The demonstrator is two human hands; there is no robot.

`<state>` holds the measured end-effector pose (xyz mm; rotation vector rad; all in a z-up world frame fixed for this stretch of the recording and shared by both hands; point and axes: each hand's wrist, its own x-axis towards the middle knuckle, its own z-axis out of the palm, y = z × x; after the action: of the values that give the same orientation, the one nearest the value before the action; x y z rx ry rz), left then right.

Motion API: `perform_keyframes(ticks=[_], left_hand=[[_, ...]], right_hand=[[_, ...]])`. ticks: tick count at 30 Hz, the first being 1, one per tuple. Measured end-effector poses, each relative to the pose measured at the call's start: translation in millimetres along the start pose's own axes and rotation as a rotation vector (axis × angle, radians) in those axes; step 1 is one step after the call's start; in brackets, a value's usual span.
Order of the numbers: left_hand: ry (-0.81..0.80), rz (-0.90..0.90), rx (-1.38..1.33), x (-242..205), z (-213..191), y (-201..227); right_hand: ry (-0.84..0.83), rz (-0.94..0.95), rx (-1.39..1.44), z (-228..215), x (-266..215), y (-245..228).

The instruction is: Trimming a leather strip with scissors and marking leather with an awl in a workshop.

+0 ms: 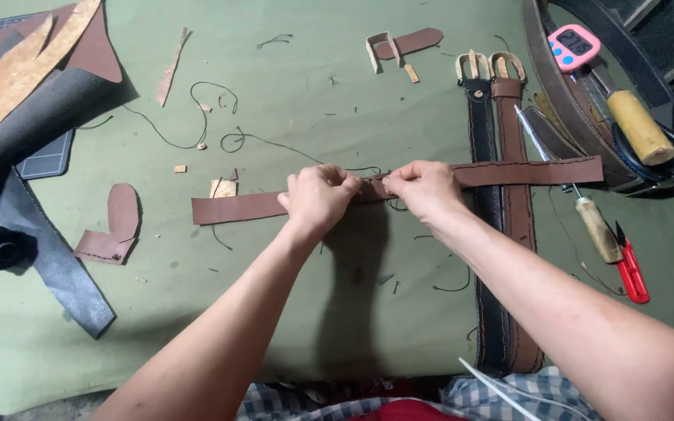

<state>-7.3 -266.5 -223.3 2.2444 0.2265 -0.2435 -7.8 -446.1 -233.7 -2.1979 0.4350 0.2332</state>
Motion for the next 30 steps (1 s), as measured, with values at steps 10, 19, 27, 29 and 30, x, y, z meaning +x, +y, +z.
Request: perform_keyframes(ticks=[10, 19, 27, 29, 30], left_hand=[[-0.051, -0.131, -0.147, -11, -5, 18], [0.145, 0.068, -0.088, -24, 33, -8], [0.244, 0.348, 0.153, -53, 48, -7], [0.246, 0.387, 0.23, -59, 47, -2], [0.237, 0.399, 0.258, -62, 45, 1]], right_hand=[[0.014, 0.034, 0.073, 21, 6, -2], [-0.093, 0.057, 0.149, 34, 40, 24], [-0.293, 0.113, 0.243, -6, 13, -14], [-0.317, 0.163, 0.227, -7, 20, -10], [-0.327, 0.162, 0.249, -1, 29, -1]])
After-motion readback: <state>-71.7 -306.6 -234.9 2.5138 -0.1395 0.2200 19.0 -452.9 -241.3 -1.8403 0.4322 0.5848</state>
